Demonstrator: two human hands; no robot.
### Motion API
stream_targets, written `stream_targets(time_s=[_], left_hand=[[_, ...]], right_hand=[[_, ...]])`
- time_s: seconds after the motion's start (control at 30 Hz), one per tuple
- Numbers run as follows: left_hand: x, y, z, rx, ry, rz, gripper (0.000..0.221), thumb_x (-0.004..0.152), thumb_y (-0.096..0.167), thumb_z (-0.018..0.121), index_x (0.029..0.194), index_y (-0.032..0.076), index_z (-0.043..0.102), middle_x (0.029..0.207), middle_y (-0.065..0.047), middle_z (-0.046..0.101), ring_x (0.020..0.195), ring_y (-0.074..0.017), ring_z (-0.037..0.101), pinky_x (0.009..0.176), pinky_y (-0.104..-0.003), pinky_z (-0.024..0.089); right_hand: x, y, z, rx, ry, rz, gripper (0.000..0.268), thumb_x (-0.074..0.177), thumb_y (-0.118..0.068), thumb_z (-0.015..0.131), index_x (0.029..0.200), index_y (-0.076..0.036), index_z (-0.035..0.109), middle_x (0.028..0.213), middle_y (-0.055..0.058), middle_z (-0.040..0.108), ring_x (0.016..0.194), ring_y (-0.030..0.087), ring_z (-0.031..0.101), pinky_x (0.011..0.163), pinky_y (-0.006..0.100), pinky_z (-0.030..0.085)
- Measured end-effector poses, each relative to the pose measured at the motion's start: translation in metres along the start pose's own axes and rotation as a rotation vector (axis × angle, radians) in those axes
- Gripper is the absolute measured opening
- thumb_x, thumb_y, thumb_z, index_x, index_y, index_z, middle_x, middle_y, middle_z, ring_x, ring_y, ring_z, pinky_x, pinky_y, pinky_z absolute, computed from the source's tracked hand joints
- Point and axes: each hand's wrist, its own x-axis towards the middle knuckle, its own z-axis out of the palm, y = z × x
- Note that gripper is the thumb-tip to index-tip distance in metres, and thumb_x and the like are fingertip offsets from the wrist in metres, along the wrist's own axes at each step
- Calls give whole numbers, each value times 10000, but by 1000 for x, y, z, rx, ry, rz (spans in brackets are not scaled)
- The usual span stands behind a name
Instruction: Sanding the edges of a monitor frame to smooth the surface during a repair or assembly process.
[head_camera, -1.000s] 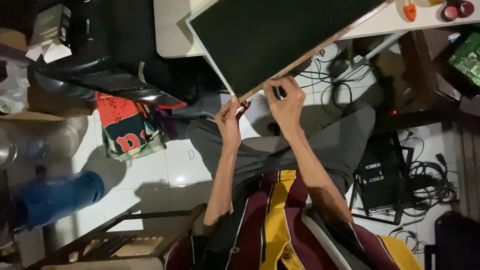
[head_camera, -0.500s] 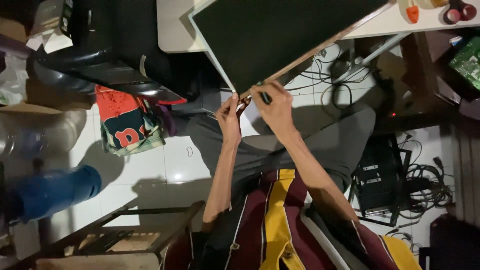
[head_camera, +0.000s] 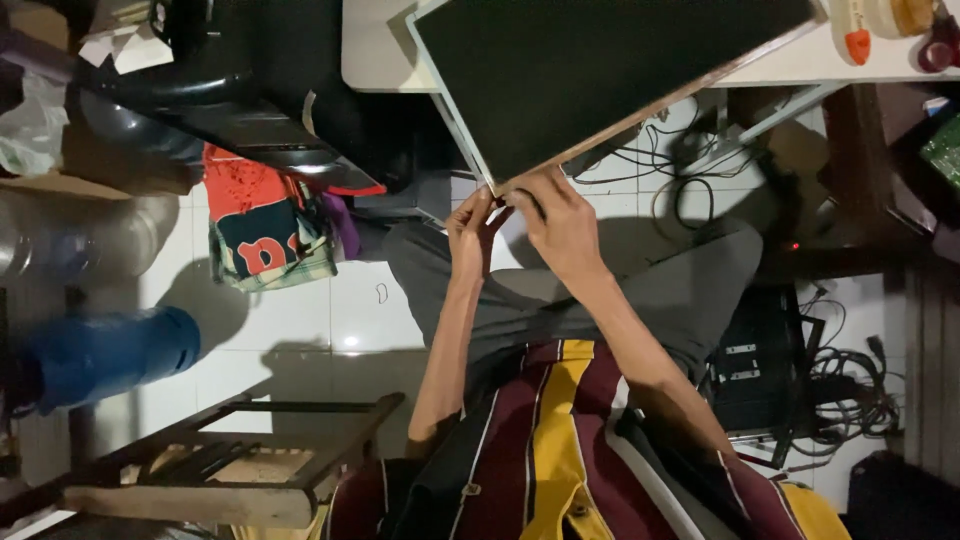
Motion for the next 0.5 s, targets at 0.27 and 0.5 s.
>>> stream_targets(time_s=[0.27, 0.5], left_hand=[[-10, 15, 6, 41, 18, 44, 269, 1015, 240, 732, 1183, 32, 766, 1035, -133, 763, 963, -182, 685, 1007, -574, 508], [-20, 21, 10, 11, -25, 56, 293, 1033, 187, 702, 1259, 3, 728, 1132, -175, 740, 1060, -251, 687, 1007, -608, 503]], right_hand=[[2, 13, 14, 38, 5, -7, 123, 971, -158, 786, 1058, -107, 717, 920, 47, 722, 928, 307, 716, 774, 364, 608], [10, 9, 29, -66, -12, -150, 73, 946, -98, 794, 970, -86, 726, 889, 43, 643, 889, 317, 683, 776, 356, 590]])
